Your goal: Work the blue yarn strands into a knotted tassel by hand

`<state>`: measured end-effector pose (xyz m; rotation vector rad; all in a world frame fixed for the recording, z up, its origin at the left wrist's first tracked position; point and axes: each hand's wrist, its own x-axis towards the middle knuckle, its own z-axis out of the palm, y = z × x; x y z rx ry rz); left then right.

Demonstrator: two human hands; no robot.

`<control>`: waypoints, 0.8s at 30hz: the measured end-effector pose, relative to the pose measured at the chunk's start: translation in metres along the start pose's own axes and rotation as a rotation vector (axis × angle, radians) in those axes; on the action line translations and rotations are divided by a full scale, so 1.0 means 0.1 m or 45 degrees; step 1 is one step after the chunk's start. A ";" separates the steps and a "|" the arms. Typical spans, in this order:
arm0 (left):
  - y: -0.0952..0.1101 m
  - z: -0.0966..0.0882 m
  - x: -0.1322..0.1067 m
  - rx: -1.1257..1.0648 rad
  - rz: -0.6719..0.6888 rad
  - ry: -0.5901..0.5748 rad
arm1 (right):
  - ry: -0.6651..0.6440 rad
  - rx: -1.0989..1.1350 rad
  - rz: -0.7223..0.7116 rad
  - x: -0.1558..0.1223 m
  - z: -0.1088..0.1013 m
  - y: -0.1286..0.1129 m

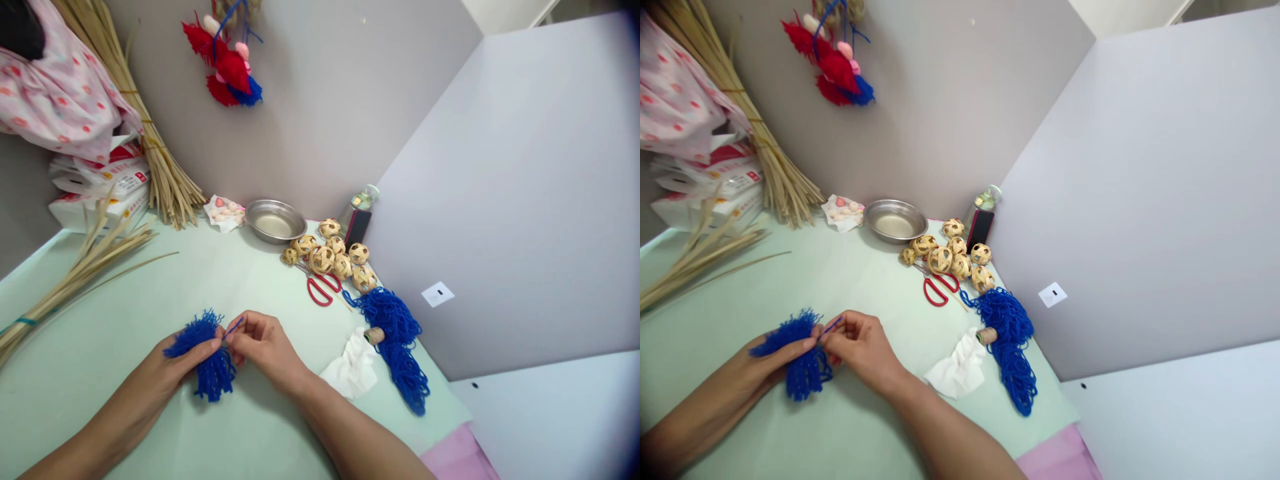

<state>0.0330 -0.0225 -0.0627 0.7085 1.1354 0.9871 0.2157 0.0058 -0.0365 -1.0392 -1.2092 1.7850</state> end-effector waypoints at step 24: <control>-0.03 -0.04 -0.01 0.060 0.035 0.034 | 0.022 -0.084 0.047 -0.01 0.02 0.01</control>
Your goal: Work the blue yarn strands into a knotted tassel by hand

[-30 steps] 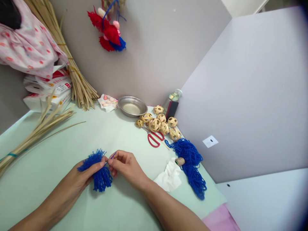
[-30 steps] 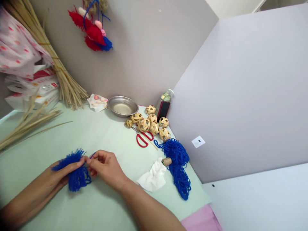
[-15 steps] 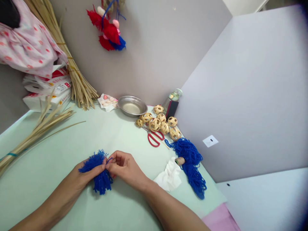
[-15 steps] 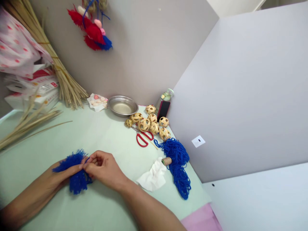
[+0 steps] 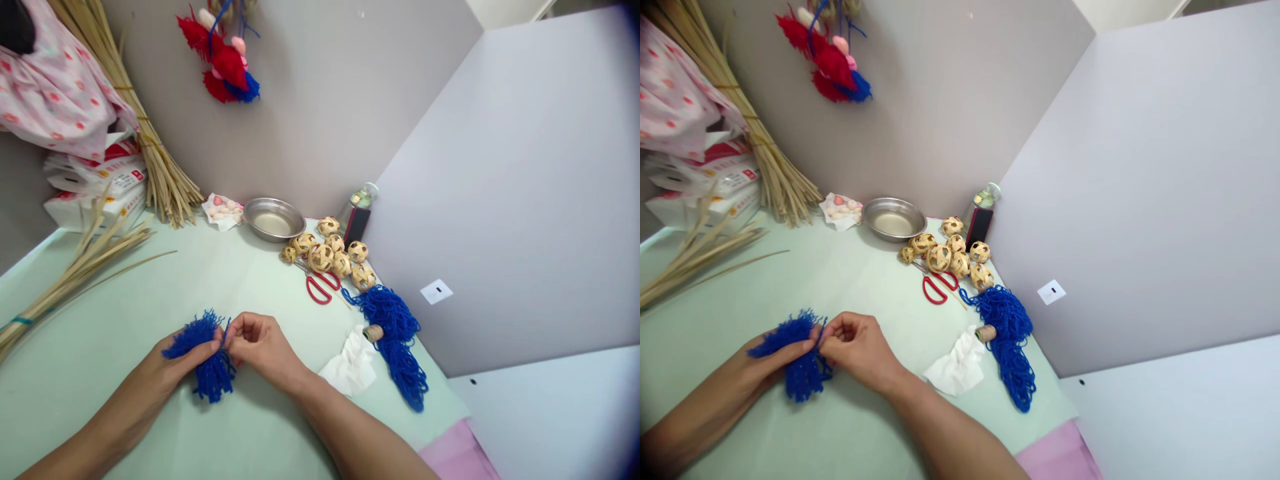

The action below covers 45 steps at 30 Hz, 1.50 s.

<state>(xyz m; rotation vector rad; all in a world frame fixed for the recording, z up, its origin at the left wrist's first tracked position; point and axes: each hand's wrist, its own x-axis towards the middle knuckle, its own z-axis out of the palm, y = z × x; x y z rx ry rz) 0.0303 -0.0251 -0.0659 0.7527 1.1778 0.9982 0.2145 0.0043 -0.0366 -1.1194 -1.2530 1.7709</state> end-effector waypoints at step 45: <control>0.01 0.04 -0.01 -0.291 -0.096 0.049 | -0.050 -0.140 -0.052 -0.05 0.00 0.01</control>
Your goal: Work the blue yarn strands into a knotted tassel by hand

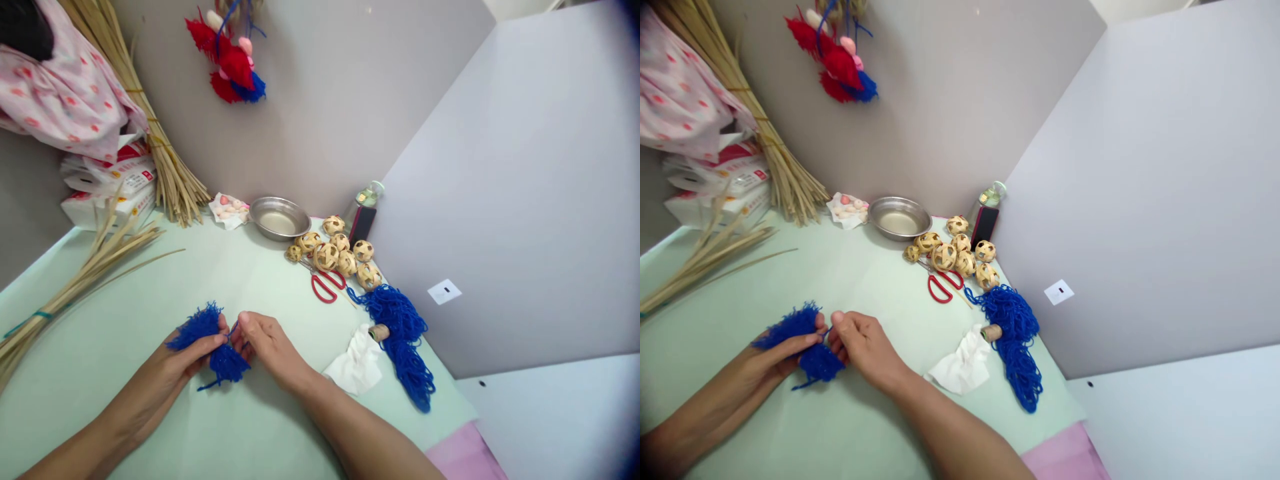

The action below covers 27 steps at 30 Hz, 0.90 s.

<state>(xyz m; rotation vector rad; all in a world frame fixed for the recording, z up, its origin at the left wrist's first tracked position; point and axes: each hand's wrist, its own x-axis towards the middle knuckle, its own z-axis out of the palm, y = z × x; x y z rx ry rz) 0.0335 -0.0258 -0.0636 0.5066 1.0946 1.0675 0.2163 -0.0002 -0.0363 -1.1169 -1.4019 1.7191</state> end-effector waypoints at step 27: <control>0.06 0.06 -0.07 0.207 0.057 -0.009 | -0.030 0.269 -0.008 0.04 0.03 0.05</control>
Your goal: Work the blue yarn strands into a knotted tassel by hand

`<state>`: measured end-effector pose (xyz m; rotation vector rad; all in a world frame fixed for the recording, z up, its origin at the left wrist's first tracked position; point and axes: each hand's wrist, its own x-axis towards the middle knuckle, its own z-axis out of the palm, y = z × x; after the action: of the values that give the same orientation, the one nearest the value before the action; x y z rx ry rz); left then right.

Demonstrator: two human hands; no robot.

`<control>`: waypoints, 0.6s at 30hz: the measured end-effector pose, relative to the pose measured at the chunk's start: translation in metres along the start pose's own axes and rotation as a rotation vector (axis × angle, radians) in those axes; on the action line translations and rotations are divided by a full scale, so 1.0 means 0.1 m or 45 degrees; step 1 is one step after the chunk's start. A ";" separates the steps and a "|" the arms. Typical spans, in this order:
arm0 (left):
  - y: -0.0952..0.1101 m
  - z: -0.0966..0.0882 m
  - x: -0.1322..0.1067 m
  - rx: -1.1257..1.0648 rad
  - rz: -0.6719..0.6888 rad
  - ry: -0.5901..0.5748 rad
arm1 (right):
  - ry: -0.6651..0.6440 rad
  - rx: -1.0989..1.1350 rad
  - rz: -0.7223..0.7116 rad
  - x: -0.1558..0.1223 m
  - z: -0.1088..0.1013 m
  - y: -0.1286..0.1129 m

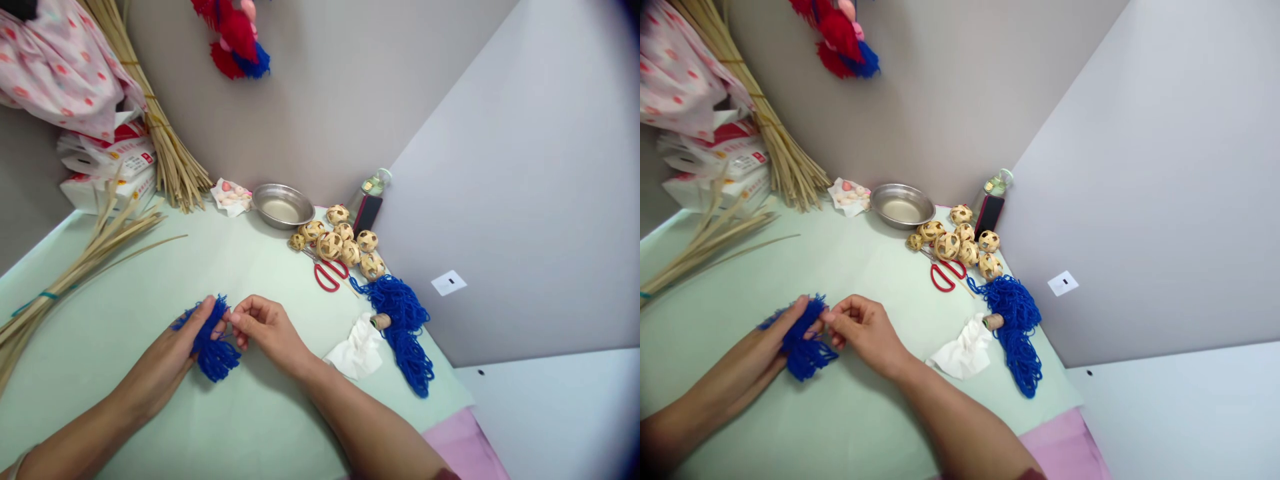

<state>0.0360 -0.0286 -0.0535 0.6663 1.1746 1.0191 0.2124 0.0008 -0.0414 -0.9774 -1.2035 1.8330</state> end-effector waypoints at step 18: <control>-0.01 -0.06 0.07 0.139 0.023 -0.166 | 0.094 0.150 -0.109 0.00 -0.01 -0.04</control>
<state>0.0310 -0.0235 -0.0588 0.8187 1.1177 0.9171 0.2143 0.0026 -0.0377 -0.9063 -1.0642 1.7642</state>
